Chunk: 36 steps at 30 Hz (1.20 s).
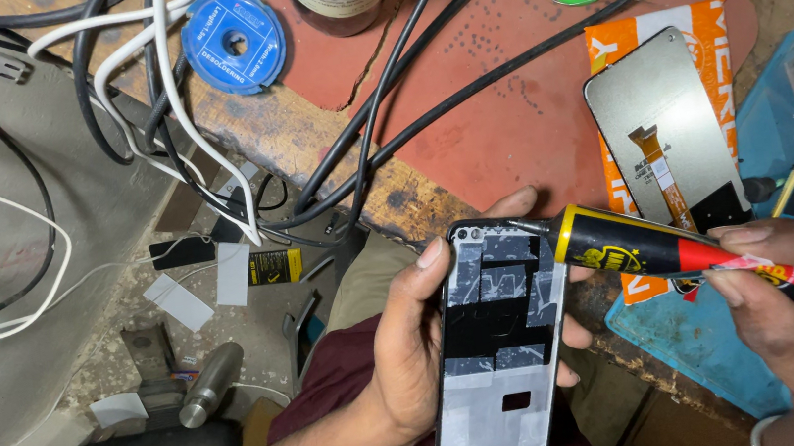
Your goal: The person uses a heat gun to warm the back of a disassembled smartphone, then uses tweezers to peel off black adhesive tape from the phone's frame. The person repeats heating and peeling steps to remove multiple pieces of tape.
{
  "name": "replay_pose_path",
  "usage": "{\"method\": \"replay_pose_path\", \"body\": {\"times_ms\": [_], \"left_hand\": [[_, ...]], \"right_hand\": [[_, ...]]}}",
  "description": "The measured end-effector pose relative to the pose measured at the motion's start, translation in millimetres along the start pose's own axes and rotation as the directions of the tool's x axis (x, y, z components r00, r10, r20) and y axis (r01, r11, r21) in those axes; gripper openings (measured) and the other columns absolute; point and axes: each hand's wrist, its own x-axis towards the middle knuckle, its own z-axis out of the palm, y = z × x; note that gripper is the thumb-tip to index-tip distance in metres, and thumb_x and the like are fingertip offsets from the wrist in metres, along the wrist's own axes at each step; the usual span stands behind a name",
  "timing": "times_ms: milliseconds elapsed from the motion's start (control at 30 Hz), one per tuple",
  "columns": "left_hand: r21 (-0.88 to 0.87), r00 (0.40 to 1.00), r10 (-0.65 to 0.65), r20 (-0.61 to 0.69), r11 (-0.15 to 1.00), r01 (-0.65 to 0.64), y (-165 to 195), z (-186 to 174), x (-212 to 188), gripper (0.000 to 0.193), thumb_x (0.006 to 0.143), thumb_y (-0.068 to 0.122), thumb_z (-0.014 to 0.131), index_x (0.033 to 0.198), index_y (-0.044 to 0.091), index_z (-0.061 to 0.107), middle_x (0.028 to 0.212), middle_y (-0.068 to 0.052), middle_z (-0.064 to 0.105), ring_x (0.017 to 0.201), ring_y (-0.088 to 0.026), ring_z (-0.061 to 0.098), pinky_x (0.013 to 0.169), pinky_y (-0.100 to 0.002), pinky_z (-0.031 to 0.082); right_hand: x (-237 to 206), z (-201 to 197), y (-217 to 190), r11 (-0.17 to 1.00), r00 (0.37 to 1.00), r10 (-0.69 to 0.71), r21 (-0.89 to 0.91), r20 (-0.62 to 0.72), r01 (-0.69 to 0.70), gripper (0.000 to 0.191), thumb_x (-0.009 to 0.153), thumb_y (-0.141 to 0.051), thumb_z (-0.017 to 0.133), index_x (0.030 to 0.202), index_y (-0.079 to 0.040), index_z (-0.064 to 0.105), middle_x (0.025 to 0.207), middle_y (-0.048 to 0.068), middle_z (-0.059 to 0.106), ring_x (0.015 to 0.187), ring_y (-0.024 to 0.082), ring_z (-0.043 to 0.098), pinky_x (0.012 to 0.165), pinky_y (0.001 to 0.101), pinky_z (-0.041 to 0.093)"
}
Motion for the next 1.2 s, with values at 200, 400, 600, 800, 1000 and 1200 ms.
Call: {"method": "replay_pose_path", "body": {"times_ms": [200, 400, 600, 800, 1000, 1200], "left_hand": [[0.000, 1.000, -0.010, -0.005, 1.000, 0.010, 0.4, 0.2, 0.3, 0.086, 0.108, 0.057, 0.034, 0.176, 0.005, 0.020, 0.140, -0.029, 0.057, 0.107, -0.034, 0.068, 0.088, -0.050, 0.059], [0.017, 1.000, -0.006, -0.008, 1.000, 0.006, 1.1, 0.2, 1.6, 0.086, 0.108, 0.057, 0.034, 0.175, 0.005, 0.020, 0.139, -0.029, 0.057, 0.106, -0.035, 0.068, 0.086, -0.050, 0.059], [0.035, 1.000, -0.001, -0.013, 0.999, 0.002, 1.0, 1.1, 0.7, 0.087, 0.107, 0.057, 0.035, 0.175, 0.005, 0.020, 0.138, -0.029, 0.057, 0.105, -0.034, 0.067, 0.086, -0.050, 0.059], [0.033, 1.000, -0.001, -0.012, 0.999, 0.002, 1.0, 1.4, 0.9, 0.087, 0.107, 0.057, 0.034, 0.175, 0.004, 0.020, 0.138, -0.029, 0.057, 0.105, -0.035, 0.067, 0.086, -0.050, 0.059], [0.038, 1.000, 0.006, -0.006, 0.999, -0.006, 0.7, 0.8, 1.4, 0.086, 0.108, 0.057, 0.034, 0.175, 0.004, 0.020, 0.138, -0.029, 0.057, 0.106, -0.035, 0.067, 0.085, -0.049, 0.059], [0.045, 1.000, 0.013, -0.007, 0.999, -0.012, 0.7, 0.9, 1.7, 0.086, 0.108, 0.056, 0.034, 0.175, 0.003, 0.020, 0.137, -0.030, 0.057, 0.105, -0.035, 0.068, 0.085, -0.049, 0.060]], "right_hand": [[5.9, -2.0, -46.7, 0.997, 0.999, -0.031, -0.064, 0.030, 0.033, 0.049, 0.088, -0.014, 0.071, 0.133, -0.002, 0.060, 0.130, 0.015, 0.067, 0.125, 0.018, 0.065, 0.118, 0.0334, 0.049], [13.7, -4.4, -21.2, 0.999, 0.994, 0.011, -0.035, 0.107, -0.008, 0.049, 0.086, -0.012, 0.070, 0.133, -0.002, 0.060, 0.129, 0.014, 0.068, 0.123, 0.017, 0.066, 0.116, 0.0327, 0.050], [2.2, -14.0, 39.0, 0.999, 0.976, 0.049, 0.005, 0.214, -0.051, 0.051, 0.085, -0.013, 0.070, 0.134, -0.003, 0.060, 0.129, 0.014, 0.068, 0.122, 0.018, 0.066, 0.113, 0.0327, 0.051], [-19.3, -25.5, 77.7, 0.999, 0.964, 0.046, 0.003, 0.260, -0.049, 0.052, 0.084, -0.013, 0.070, 0.134, -0.003, 0.060, 0.128, 0.014, 0.069, 0.122, 0.018, 0.067, 0.110, 0.0327, 0.051], [26.1, -38.1, 94.2, 0.997, 0.904, 0.072, -0.006, 0.421, -0.076, 0.052, 0.084, -0.013, 0.069, 0.134, -0.004, 0.061, 0.128, 0.014, 0.069, 0.121, 0.019, 0.067, 0.108, 0.0333, 0.051], [33.3, -16.6, -35.9, 0.990, 0.977, -0.018, -0.134, 0.214, 0.047, 0.051, 0.082, -0.013, 0.070, 0.131, -0.005, 0.061, 0.128, 0.015, 0.069, 0.123, 0.020, 0.067, 0.113, 0.0355, 0.050]]}}
